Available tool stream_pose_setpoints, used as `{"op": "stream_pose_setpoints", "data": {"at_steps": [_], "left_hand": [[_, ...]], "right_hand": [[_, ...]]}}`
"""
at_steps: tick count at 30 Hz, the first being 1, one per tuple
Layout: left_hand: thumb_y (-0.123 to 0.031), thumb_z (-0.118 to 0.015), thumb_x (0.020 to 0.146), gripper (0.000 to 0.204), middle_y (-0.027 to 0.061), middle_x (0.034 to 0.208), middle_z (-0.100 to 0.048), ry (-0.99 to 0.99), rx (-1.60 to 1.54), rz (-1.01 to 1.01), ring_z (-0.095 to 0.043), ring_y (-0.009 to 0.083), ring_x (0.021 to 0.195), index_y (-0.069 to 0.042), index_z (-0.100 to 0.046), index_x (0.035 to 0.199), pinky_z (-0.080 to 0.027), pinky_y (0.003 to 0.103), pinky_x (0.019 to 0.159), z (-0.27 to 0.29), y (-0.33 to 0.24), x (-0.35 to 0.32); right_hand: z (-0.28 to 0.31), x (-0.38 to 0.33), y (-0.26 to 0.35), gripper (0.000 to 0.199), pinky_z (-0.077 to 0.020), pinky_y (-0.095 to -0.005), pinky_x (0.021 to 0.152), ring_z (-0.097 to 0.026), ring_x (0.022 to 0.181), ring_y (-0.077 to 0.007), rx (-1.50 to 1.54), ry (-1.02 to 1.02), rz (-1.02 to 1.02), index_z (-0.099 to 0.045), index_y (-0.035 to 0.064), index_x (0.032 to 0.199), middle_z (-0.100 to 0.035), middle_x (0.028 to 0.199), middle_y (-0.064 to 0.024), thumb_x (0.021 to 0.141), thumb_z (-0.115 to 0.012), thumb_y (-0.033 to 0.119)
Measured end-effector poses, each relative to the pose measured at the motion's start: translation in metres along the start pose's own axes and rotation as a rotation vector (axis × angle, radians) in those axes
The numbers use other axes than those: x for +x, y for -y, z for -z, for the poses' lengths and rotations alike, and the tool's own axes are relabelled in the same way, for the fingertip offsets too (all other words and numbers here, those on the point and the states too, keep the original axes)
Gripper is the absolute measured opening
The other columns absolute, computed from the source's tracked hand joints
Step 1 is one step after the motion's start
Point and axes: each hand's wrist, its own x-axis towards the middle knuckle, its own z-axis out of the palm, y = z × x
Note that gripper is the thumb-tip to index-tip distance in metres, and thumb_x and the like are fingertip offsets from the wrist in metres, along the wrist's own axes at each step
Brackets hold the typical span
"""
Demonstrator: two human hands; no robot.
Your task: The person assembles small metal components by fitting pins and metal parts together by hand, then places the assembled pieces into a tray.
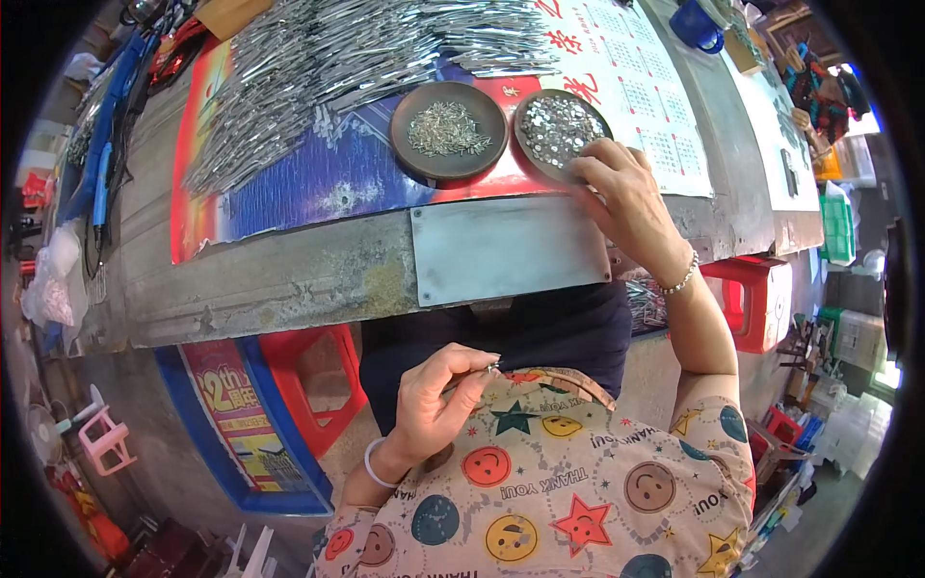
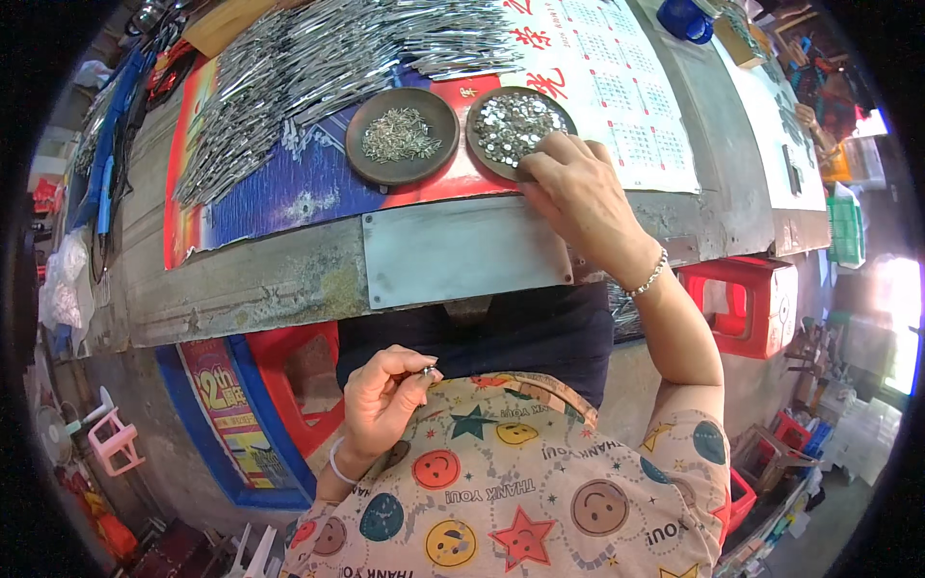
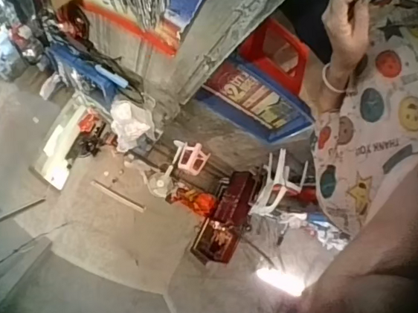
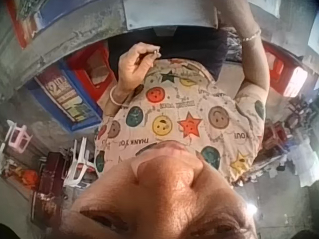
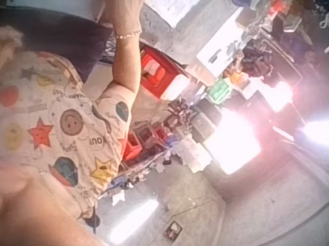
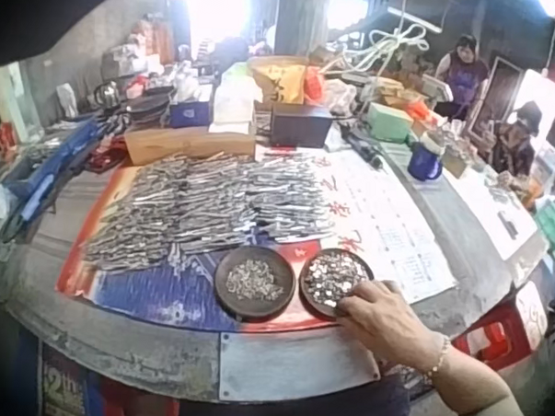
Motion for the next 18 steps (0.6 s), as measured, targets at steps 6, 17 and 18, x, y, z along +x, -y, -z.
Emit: {"op": "stream_pose_setpoints", "data": {"at_steps": [6, 17, 18], "left_hand": [[0.007, -0.055, 0.090, 0.016, 0.0105, 0.092, -0.063, 0.025, -0.012, 0.055, -0.055, 0.0056, 0.070, 0.004, -0.058, 0.105, -0.045, 0.017, 0.060, -0.012, 0.001, 0.001], [0.002, -0.052, 0.094, 0.021, 0.0055, 0.099, -0.062, -0.172, -0.454, 0.238, -0.051, 0.0044, 0.069, 0.001, -0.057, 0.114, -0.041, 0.018, 0.058, -0.024, 0.007, 0.022], [0.000, -0.052, 0.094, 0.021, 0.0063, 0.097, -0.062, -0.186, -0.481, 0.261, -0.051, 0.0059, 0.068, 0.002, -0.057, 0.114, -0.042, 0.019, 0.059, -0.027, 0.006, 0.026]], "right_hand": [[0.001, -0.001, -0.004, 0.015, -0.0387, -0.0393, 0.083, -0.054, 0.093, -0.0284, 0.010, 0.009, 0.017, -0.055, 0.0054, 0.088, -0.053, 0.090, -0.0099, 0.078, -0.065, 0.010], [0.020, -0.036, 0.068, 0.015, -0.0431, -0.0359, 0.073, -0.057, 0.074, -0.0279, 0.759, 0.104, 0.076, -0.056, 0.0061, 0.084, -0.055, 0.076, -0.0071, 0.073, -0.066, 0.001], [0.016, -0.041, 0.074, 0.016, -0.0433, -0.0354, 0.073, -0.058, 0.074, -0.0274, 0.824, 0.113, 0.077, -0.056, 0.0060, 0.085, -0.056, 0.076, -0.0066, 0.073, -0.066, 0.001]]}}
